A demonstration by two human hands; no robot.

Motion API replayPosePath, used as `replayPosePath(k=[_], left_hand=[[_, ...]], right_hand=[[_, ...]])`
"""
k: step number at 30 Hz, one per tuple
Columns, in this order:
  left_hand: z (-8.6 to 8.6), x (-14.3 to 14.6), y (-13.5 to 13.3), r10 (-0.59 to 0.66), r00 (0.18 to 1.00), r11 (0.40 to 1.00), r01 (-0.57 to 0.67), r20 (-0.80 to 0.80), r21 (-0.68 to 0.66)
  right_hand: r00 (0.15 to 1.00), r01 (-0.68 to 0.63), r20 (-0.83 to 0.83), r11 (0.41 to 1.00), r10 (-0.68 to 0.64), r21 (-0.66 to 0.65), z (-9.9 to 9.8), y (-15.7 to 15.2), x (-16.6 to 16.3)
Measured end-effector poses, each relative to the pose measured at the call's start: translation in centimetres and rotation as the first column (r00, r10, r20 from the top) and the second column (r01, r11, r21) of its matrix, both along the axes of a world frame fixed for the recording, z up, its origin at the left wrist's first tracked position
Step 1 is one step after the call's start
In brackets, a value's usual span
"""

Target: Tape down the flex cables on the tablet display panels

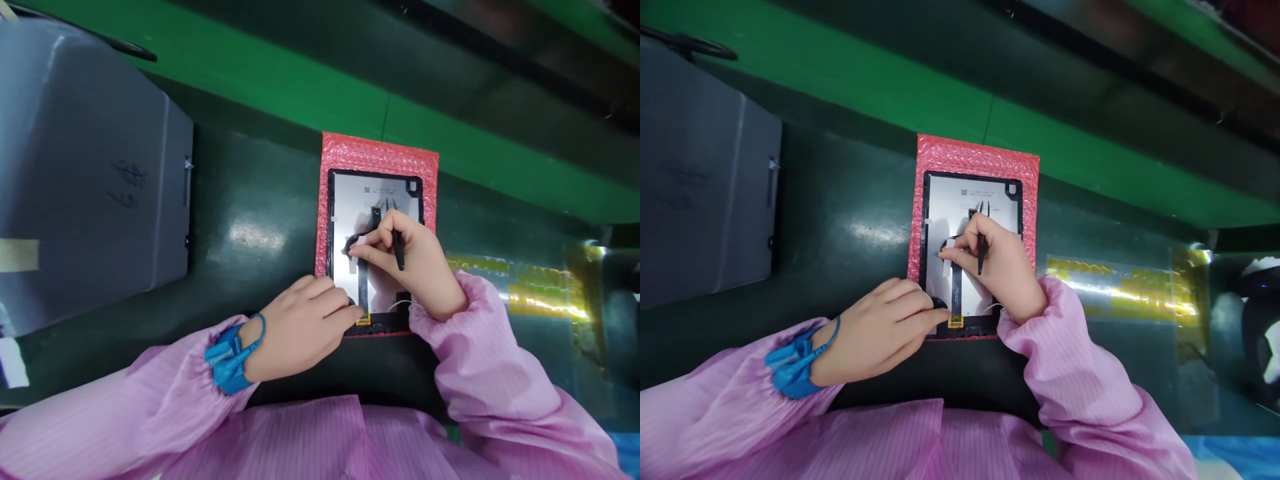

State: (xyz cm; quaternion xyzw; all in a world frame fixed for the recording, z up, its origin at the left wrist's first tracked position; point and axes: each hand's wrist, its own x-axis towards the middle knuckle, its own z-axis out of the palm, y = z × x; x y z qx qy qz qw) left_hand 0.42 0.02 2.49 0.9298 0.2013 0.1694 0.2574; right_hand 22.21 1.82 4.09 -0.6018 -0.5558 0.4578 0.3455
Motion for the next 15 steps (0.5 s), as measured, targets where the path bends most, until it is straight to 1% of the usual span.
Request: replayPosePath(k=[3, 8, 11, 15], left_hand=[[-0.2, 0.2, 0.1, 0.1, 0.994, 0.988, -0.094, -0.041, 0.122], [-0.7, 0.5, 0.2, 0.247, 0.966, 0.939, -0.22, -0.075, 0.265], [-0.8, 0.6, 0.2, 0.281, 0.956, 0.921, -0.244, -0.085, 0.302], [-0.9, 0.6, 0.2, 0.285, 0.951, 0.916, -0.235, -0.116, 0.326]], right_hand=[[1.0, 0.018, 0.01, 1.0, -0.018, 0.005, 0.0, 0.2, -0.1], [0.999, 0.011, 0.031, 0.999, -0.012, 0.03, -0.5, 0.1, -0.1], [0.997, 0.01, 0.071, 0.999, -0.013, 0.047, -0.9, 0.1, 0.0], [0.982, 0.053, 0.17, 0.983, -0.083, 0.174, -1.8, 1.2, 0.0]])
